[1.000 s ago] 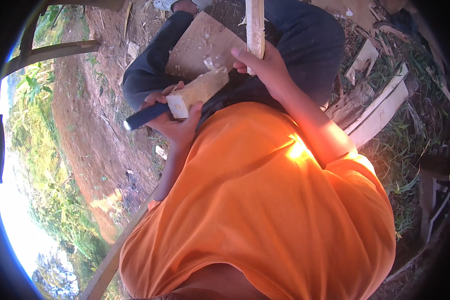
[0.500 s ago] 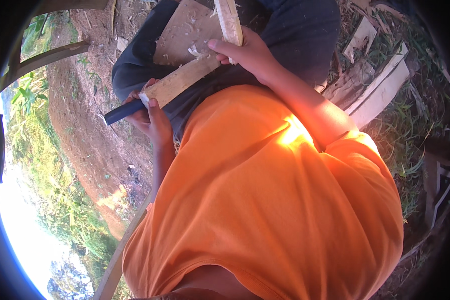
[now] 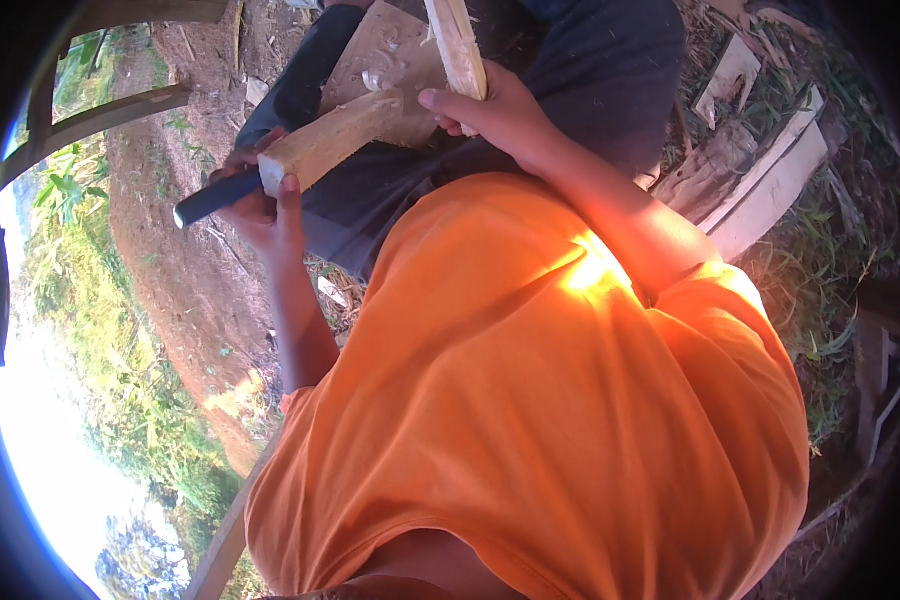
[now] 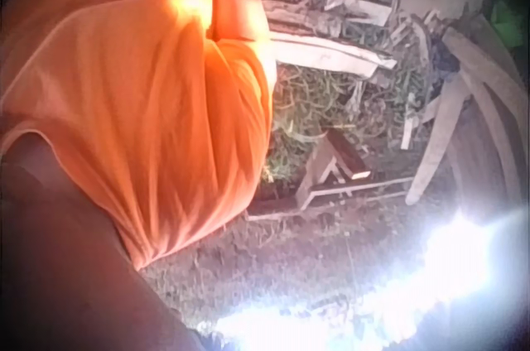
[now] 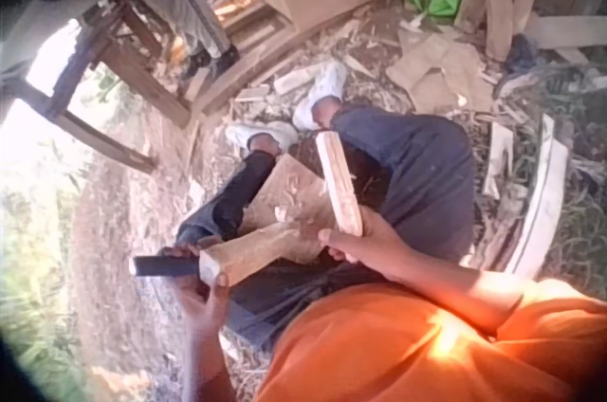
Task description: The person sits on the ground and uses a knife to whittle a piece of wood, removing thin shavings and shaping the wood by hand.
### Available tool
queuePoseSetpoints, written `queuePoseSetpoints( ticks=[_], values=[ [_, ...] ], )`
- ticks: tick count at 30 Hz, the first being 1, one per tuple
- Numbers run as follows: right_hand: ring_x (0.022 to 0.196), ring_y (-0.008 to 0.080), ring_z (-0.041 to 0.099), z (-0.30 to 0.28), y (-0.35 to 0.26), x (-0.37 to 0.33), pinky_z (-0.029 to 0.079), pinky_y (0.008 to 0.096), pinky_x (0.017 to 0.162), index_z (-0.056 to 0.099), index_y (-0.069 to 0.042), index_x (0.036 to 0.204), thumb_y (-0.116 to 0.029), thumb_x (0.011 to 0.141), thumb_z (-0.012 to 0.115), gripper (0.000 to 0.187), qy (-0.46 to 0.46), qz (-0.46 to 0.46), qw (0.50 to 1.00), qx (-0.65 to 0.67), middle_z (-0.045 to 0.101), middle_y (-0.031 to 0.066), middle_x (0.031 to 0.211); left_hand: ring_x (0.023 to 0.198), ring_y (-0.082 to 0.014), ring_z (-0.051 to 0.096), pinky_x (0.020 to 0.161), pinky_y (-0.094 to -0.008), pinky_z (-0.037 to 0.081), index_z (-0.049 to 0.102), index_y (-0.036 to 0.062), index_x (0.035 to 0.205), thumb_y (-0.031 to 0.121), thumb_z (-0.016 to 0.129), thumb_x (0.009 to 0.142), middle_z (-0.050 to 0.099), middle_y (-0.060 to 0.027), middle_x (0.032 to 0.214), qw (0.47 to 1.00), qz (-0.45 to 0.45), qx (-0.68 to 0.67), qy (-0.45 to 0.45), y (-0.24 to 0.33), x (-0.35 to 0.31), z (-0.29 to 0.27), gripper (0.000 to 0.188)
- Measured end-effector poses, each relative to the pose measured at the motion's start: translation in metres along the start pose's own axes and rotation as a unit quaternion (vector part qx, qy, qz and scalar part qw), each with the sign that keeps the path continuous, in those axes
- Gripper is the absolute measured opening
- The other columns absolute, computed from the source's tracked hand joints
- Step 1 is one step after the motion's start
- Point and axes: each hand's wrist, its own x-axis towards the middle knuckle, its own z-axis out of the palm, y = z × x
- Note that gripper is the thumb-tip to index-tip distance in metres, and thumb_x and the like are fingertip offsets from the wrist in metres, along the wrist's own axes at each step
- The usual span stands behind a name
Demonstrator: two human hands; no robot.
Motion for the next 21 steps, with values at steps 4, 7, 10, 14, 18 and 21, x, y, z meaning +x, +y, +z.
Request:
queuePoseSetpoints(
  ticks=[4,7,10,14,18,21],
  values=[
    [0.077,0.0109,0.066,0.0,0.001,-0.001,0.057,0.0273,0.073,0.058,-0.005,0.108,-0.035,0.088,0.083,0.044,-0.003,0.004,1.0,0.014,0.065,0.0036,0.09,0.124,-0.042,0.059,0.106,-0.0536,0.049,0.028,0.0097,0.133,0.016,0.081,0.088,0.046,-0.0176,0.13,0.998,-0.035,0.017,-0.042,-0.001,0.009,-0.027,0.071],
    [0.074,0.0098,0.064,0.001,-0.001,-0.002,0.056,0.0264,0.068,0.057,-0.005,0.107,-0.034,0.088,0.083,0.043,0.001,0.0,1.0,0.027,0.063,0.0018,0.087,0.116,-0.0367,0.065,0.103,-0.0498,0.052,0.036,0.0027,0.127,0.018,0.08,0.09,0.056,-0.0179,0.12,0.999,-0.027,0.022,0.019,0.005,0.017,-0.018,0.059],
    [0.072,0.0092,0.063,0.005,0.001,-0.001,0.054,0.0261,0.065,0.057,-0.006,0.106,-0.035,0.088,0.083,0.042,0.006,-0.001,1.0,0.028,0.061,0.0007,0.086,0.105,-0.0291,0.069,0.093,-0.0429,0.056,0.041,-0.0003,0.121,0.016,0.075,0.095,0.063,-0.0165,0.111,0.995,-0.044,0.08,0.042,0.006,0.027,-0.016,0.046],
    [0.072,0.009,0.063,0.008,-0.006,-0.006,0.054,0.0264,0.064,0.058,-0.006,0.106,-0.035,0.088,0.083,0.042,-0.007,0.007,1.0,0.008,0.062,0.0009,0.087,0.102,-0.0179,0.065,0.088,-0.0337,0.052,0.038,0.0016,0.123,0.012,0.074,0.095,0.062,-0.0091,0.102,0.985,-0.143,0.097,0.016,0.018,0.026,-0.012,0.047],
    [0.072,0.009,0.063,0.006,0.002,-0.006,0.054,0.0266,0.064,0.058,-0.006,0.105,-0.035,0.088,0.083,0.042,-0.002,0.014,1.0,-0.001,0.062,0.0011,0.087,0.093,-0.0174,0.066,0.09,-0.0354,0.053,0.04,0.001,0.12,0.01,0.072,0.096,0.061,-0.0093,0.103,0.97,-0.206,0.126,-0.004,0.017,0.019,-0.034,0.041],
    [0.071,0.009,0.062,0.005,0.008,-0.006,0.054,0.0266,0.064,0.057,-0.006,0.105,-0.035,0.087,0.083,0.042,-0.008,0.014,1.0,0.009,0.062,0.0013,0.087,0.088,-0.0193,0.066,0.09,-0.0395,0.055,0.041,0.0015,0.118,0.012,0.066,0.1,0.06,-0.0102,0.101,0.977,-0.176,0.097,0.074,0.023,0.019,-0.035,0.032]
  ],
)
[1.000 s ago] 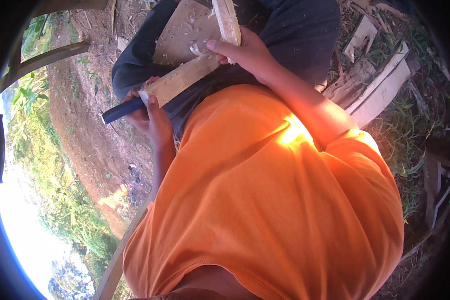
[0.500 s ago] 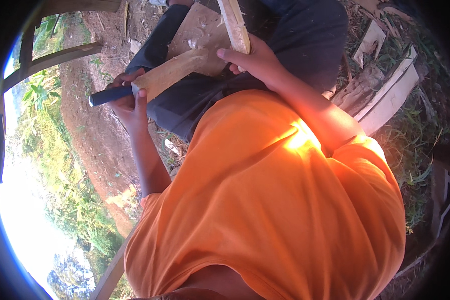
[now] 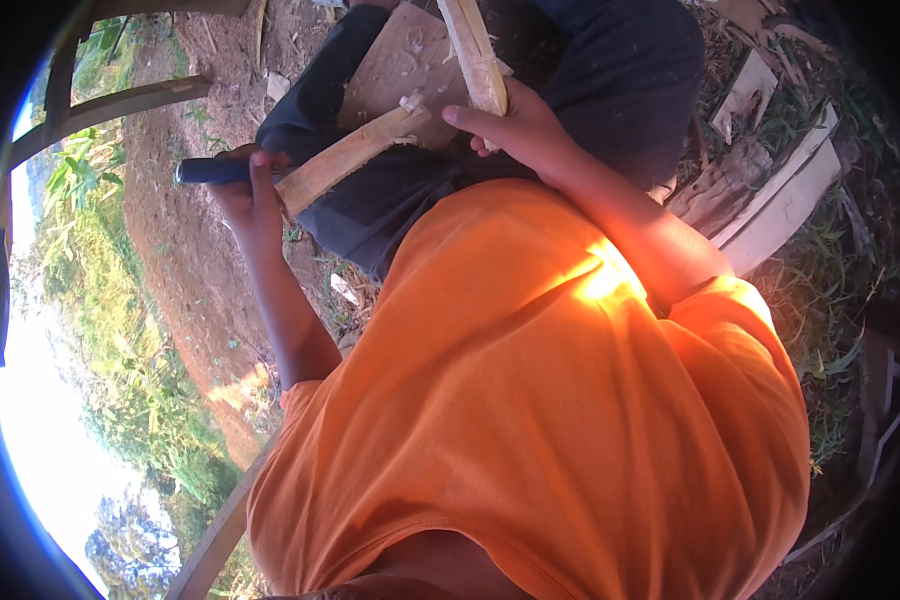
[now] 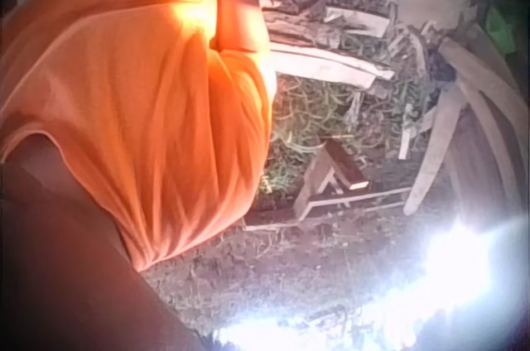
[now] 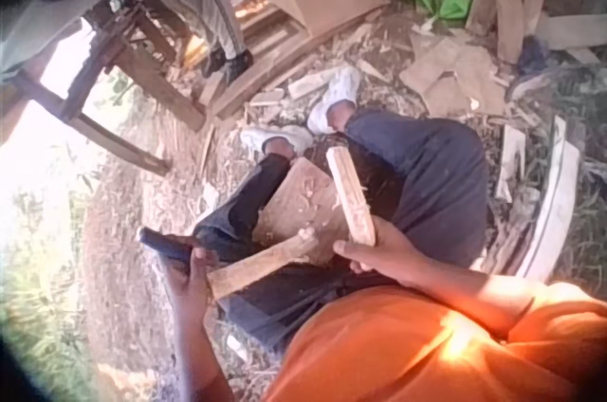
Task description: The person sits on the ground and uses a knife to whittle a piece of wood, removing thin shavings and shaping the wood by hand.
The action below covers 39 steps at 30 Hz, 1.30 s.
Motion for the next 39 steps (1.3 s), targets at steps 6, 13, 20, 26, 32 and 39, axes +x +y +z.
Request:
queuePoseSetpoints(
  ticks=[6,13,20,26,32,39],
  values=[
    [0.07,0.0092,0.062,0.009,-0.011,-0.002,0.053,0.0269,0.064,0.057,-0.006,0.105,-0.033,0.087,0.084,0.042,-0.016,-0.004,1.0,-0.006,0.062,0.0018,0.087,0.08,-0.0214,0.061,0.084,-0.046,0.056,0.046,0.0062,0.116,0.032,0.055,0.107,0.056,-0.0097,0.09,0.958,0.253,-0.111,0.077,0.022,0.015,0.004,0.029],
    [0.069,0.0093,0.062,0.009,-0.008,-0.007,0.052,0.026,0.064,0.057,-0.006,0.105,-0.032,0.088,0.084,0.041,-0.008,0.015,1.0,-0.013,0.062,0.0026,0.085,0.078,-0.02,0.056,0.079,-0.0443,0.052,0.054,0.008,0.106,0.044,0.056,0.106,0.054,-0.0066,0.083,0.941,0.182,-0.271,0.087,0.022,0.009,0.039,0.036],
    [0.068,0.0094,0.062,0.011,-0.011,-0.008,0.052,0.0254,0.064,0.057,-0.007,0.103,-0.032,0.089,0.082,0.038,0.006,0.012,1.0,-0.028,0.061,0.0024,0.083,0.083,-0.0216,0.057,0.09,-0.0466,0.051,0.052,0.0066,0.099,0.054,0.053,0.105,0.055,-0.0086,0.09,0.934,0.079,-0.247,0.246,-0.009,0.026,0.032,0.047],
    [0.068,0.0092,0.061,0.017,-0.006,-0.002,0.052,0.0251,0.063,0.057,-0.007,0.103,-0.035,0.089,0.082,0.04,-0.011,0.021,0.999,-0.042,0.061,0.0016,0.083,0.11,-0.0254,0.062,0.103,-0.0409,0.045,0.043,0.0043,0.119,0.053,0.043,0.109,0.062,-0.0173,0.113,0.962,0.132,-0.153,0.184,-0.041,0.026,0.044,0.05],
    [0.068,0.009,0.061,0.019,-0.005,-0.005,0.051,0.0252,0.063,0.058,-0.006,0.104,-0.035,0.089,0.081,0.04,-0.023,0.022,0.998,-0.058,0.061,0.0013,0.083,0.109,-0.0277,0.066,0.107,-0.0428,0.045,0.044,0.0023,0.118,0.053,0.043,0.108,0.067,-0.018,0.109,0.978,0.184,-0.054,0.081,-0.073,-0.021,0.04,0.052],
    [0.068,0.0094,0.061,0.018,-0.002,0.0,0.049,0.0254,0.061,0.057,-0.006,0.106,-0.034,0.09,0.081,0.041,-0.026,0.026,0.996,-0.075,0.06,0.0017,0.083,0.118,-0.0334,0.062,0.11,-0.0532,0.045,0.04,0.006,0.126,0.058,0.049,0.104,0.058,-0.0208,0.121,0.985,0.138,-0.097,0.035,-0.039,-0.047,0.049,0.058]
  ],
)
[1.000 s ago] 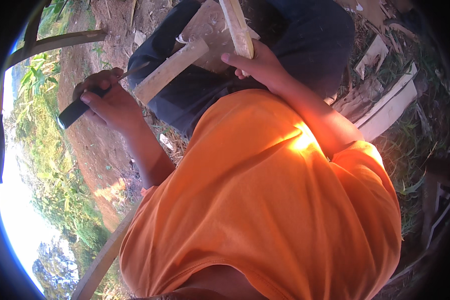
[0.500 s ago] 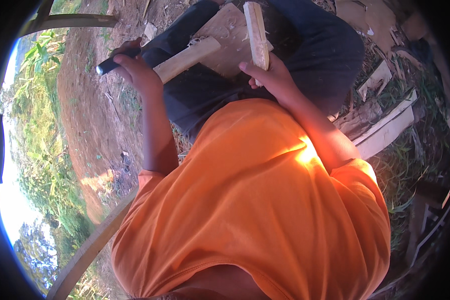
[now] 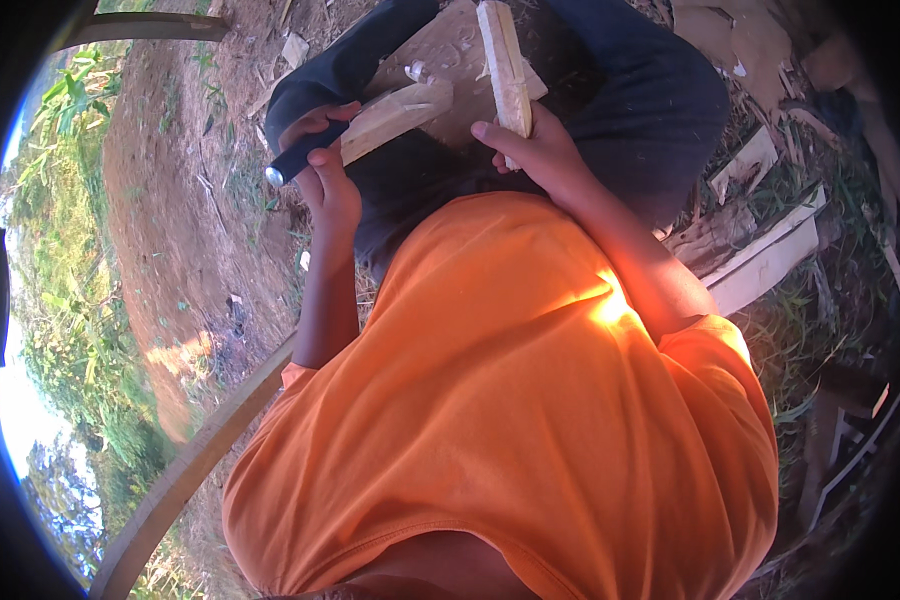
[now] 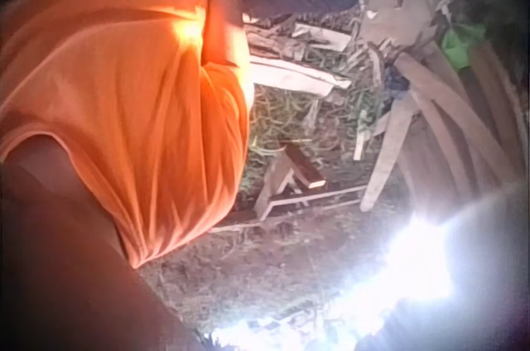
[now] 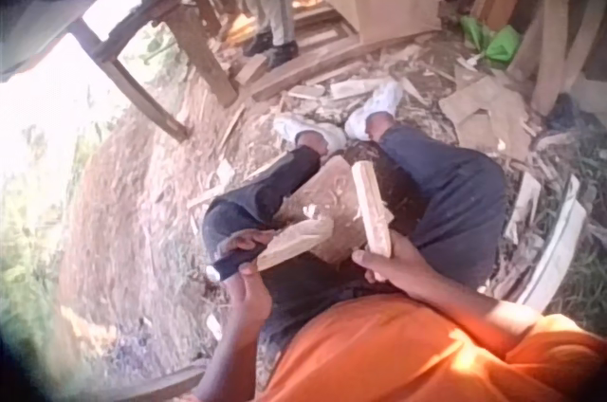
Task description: The person sits on the ground and uses a knife to whittle a piece of wood, removing thin shavings and shaping the wood by hand.
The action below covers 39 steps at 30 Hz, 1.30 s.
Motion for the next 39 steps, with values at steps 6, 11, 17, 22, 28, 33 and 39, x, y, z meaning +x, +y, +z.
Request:
queuePoseSetpoints(
  ticks=[6,11,17,22,28,33,39],
  values=[
    [0.064,0.0088,0.057,0.004,0.001,-0.003,0.047,0.0259,0.058,0.056,-0.003,0.116,-0.031,0.092,0.078,0.042,0.012,-0.01,1.0,0.004,0.058,0.0015,0.083,0.115,-0.0313,0.061,0.111,-0.058,0.044,0.041,0.0093,0.126,0.058,0.055,0.101,0.055,-0.0161,0.116,0.983,-0.027,-0.169,0.068,0.001,-0.007,0.008,0.056],
    [0.064,0.008,0.055,-0.001,0.006,-0.001,0.046,0.0259,0.055,0.054,-0.003,0.124,-0.027,0.092,0.078,0.047,0.01,-0.015,1.0,0.018,0.058,0.001,0.086,0.102,-0.0244,0.059,0.109,-0.0596,0.045,0.047,0.0108,0.115,0.056,0.058,0.101,0.054,-0.0094,0.105,0.957,-0.043,-0.266,0.104,-0.011,0.004,0.01,0.049],
    [0.062,0.0078,0.053,0.002,0.002,-0.004,0.043,0.0253,0.054,0.055,-0.003,0.129,-0.024,0.094,0.075,0.045,0.011,-0.016,1.0,0.008,0.057,0.0006,0.085,0.085,-0.0199,0.054,0.091,-0.0482,0.05,0.049,0.0111,0.105,0.053,0.059,0.102,0.052,-0.0061,0.088,0.95,-0.035,-0.296,0.091,-0.024,0.026,0.01,0.043],
    [0.061,0.0072,0.054,0.003,-0.007,-0.007,0.045,0.0242,0.053,0.053,-0.002,0.125,-0.022,0.093,0.077,0.044,0.011,-0.003,1.0,0.017,0.058,0.0012,0.086,0.076,-0.0171,0.051,0.078,-0.0375,0.048,0.046,0.0061,0.102,0.037,0.056,0.107,0.052,-0.0086,0.084,0.93,-0.026,-0.352,0.099,-0.027,0.038,0.026,0.033],
    [0.064,0.0066,0.053,-0.011,-0.022,-0.007,0.045,0.0242,0.054,0.053,-0.003,0.126,-0.022,0.093,0.076,0.044,0.035,-0.01,0.998,-0.041,0.058,0.0012,0.09,0.069,-0.0141,0.049,0.069,-0.0325,0.045,0.049,0.0057,0.092,0.029,0.059,0.106,0.051,-0.0056,0.077,0.926,-0.029,-0.359,0.112,-0.03,0.04,0.035,0.029],
    [0.071,0.0071,0.054,-0.031,-0.05,-0.005,0.047,0.0251,0.064,0.052,-0.003,0.131,-0.026,0.092,0.076,0.051,0.053,-0.049,0.992,-0.102,0.057,0.0003,0.093,0.06,-0.0127,0.045,0.063,-0.0309,0.041,0.047,0.0067,0.079,0.021,0.06,0.103,0.047,-0.003,0.065,0.925,-0.058,-0.348,0.142,-0.032,0.039,0.041,0.031],
    [0.075,0.0075,0.054,-0.041,-0.078,-0.005,0.048,0.0257,0.066,0.055,-0.003,0.128,-0.03,0.092,0.077,0.05,0.046,-0.099,0.985,-0.135,0.057,0.0005,0.093,0.059,-0.0122,0.045,0.06,-0.0308,0.04,0.044,0.0079,0.075,0.019,0.06,0.103,0.047,-0.0029,0.063,0.893,-0.101,-0.387,0.208,-0.03,0.038,0.041,0.034]
  ],
)
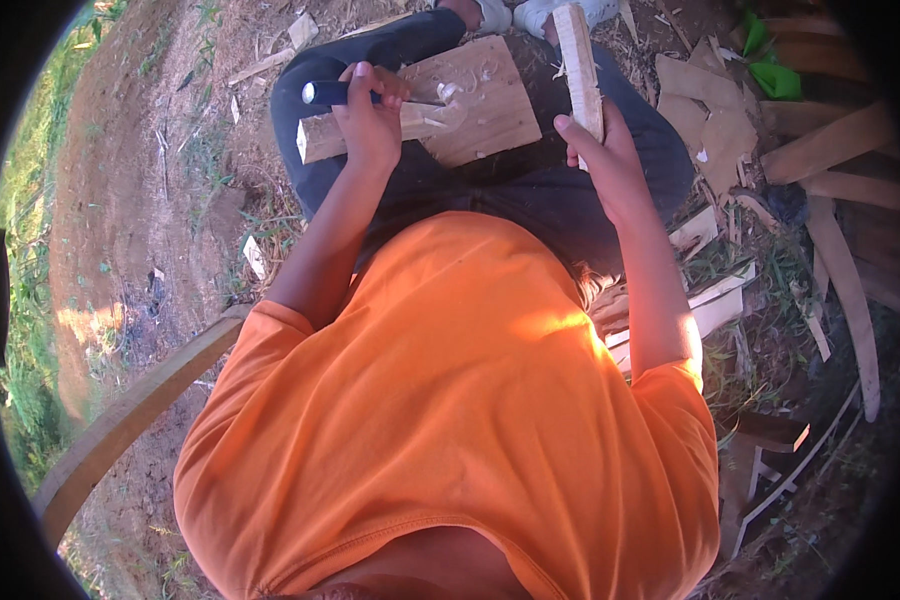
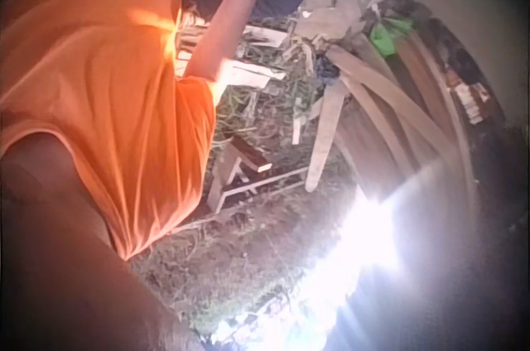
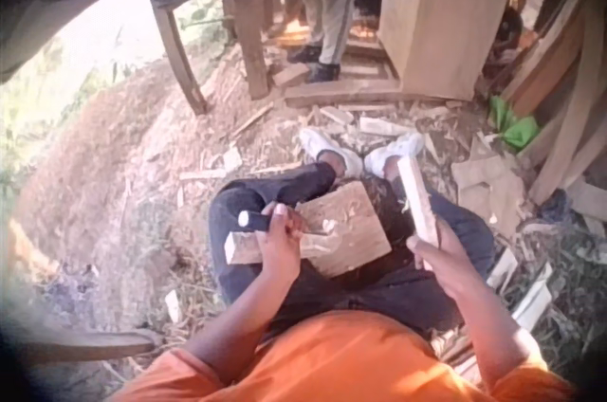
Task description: The person sits on the ground and uses a knife to whittle a piece of wood, removing thin shavings and shaping the wood by hand.
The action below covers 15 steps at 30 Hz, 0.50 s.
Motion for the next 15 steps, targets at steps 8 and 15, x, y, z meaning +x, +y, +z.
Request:
queuePoseSetpoints(
  ticks=[8,15],
  values=[
    [0.072,0.0069,0.054,0.02,-0.025,0.002,0.048,0.0248,0.067,0.057,-0.001,0.13,-0.026,0.092,0.077,0.05,-0.057,0.003,0.998,-0.037,0.059,-0.0003,0.091,0.077,-0.0155,0.054,0.073,-0.0322,0.045,0.05,0.0058,0.109,0.021,0.054,0.106,0.054,-0.0047,0.088,0.998,0.041,0.045,-0.025,-0.005,0.001,-0.005,0.016],
    [0.072,0.007,0.054,0.032,-0.029,-0.002,0.048,0.0251,0.067,0.056,-0.001,0.134,-0.025,0.092,0.077,0.053,-0.073,0.006,0.997,-0.03,0.059,-0.0003,0.092,0.096,-0.0148,0.057,0.084,-0.0302,0.047,0.046,0.0068,0.124,0.026,0.048,0.11,0.054,-0.0041,0.102,0.971,0.051,0.233,-0.033,-0.005,-0.003,-0.006,0.024]
  ],
)
